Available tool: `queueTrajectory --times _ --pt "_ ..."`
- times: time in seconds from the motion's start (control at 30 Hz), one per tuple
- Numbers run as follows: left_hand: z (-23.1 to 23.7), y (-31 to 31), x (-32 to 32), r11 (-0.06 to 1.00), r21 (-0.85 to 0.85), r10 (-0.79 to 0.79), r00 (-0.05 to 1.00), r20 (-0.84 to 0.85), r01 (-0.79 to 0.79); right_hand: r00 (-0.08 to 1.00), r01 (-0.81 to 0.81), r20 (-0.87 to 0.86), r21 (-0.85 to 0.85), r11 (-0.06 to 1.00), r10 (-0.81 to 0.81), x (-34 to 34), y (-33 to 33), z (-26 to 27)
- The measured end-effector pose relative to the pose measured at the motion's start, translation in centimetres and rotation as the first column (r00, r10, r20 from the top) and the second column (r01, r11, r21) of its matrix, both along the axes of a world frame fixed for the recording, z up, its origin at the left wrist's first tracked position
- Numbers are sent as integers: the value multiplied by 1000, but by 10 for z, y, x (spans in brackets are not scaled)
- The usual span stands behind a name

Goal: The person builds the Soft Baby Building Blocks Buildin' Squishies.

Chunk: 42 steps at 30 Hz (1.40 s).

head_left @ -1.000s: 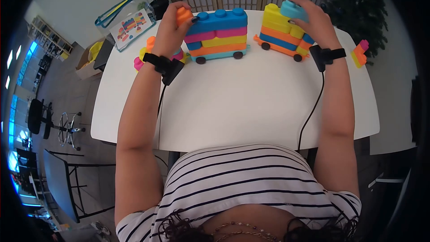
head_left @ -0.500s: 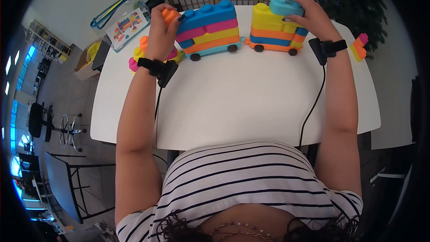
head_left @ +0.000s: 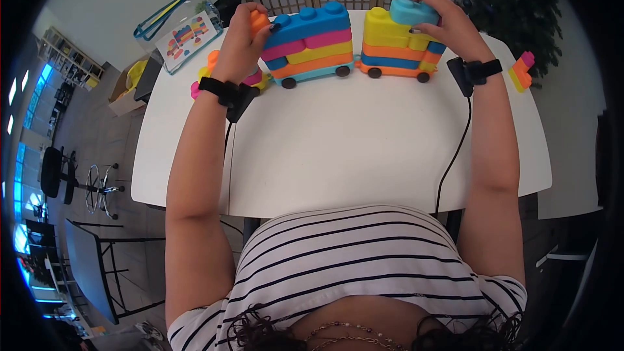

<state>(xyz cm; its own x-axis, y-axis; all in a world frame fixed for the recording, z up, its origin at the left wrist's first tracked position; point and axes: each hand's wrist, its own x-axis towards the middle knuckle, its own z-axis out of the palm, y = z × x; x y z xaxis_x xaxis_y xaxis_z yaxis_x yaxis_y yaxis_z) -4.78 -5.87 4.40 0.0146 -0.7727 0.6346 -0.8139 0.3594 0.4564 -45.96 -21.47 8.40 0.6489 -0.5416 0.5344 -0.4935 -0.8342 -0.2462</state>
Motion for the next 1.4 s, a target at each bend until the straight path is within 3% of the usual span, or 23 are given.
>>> queueTrajectory --times 0.3,0.43,0.5,0.57,0.63,0.67,0.7,0.77,0.83,0.9,1.13,1.4 --pt "27 -2 -4 989 149 -32 981 189 4 1000 -1 5 56 998 1 -6 -4 -4" --pt "25 7 -5 993 99 43 978 203 -65 996 80 65 -182 980 -69 -11 -1 -5" --pt "31 28 12 969 96 195 945 263 -227 989 133 97 -275 952 -110 -21 -2 -3" --pt "34 50 47 899 349 161 940 301 -266 995 21 91 167 986 -37 -35 -7 -4" --pt "37 73 71 719 623 152 944 293 -309 992 26 117 174 984 -47 -37 -2 -5" --pt "33 80 75 630 672 234 920 315 -390 993 27 110 167 986 -45 -37 -1 -4" --pt "23 78 88 630 671 236 920 314 -391 994 25 101 160 987 -42 -37 0 -3" --pt "0 75 111 705 667 184 970 156 -241 993 54 100 140 989 -69 -36 1 -6" --pt "-4 77 100 732 628 222 964 150 -266 990 91 101 118 989 -103 -37 3 -7" --pt "-13 71 95 809 556 202 979 39 -189 983 155 89 76 985 -161 -38 5 -6" --pt "-18 43 39 802 437 350 913 209 -408 957 275 92 23 961 -276 -43 7 -12" --pt "-20 37 -4 752 366 439 831 342 -548 879 313 360 58 948 -313 -31 6 -43"
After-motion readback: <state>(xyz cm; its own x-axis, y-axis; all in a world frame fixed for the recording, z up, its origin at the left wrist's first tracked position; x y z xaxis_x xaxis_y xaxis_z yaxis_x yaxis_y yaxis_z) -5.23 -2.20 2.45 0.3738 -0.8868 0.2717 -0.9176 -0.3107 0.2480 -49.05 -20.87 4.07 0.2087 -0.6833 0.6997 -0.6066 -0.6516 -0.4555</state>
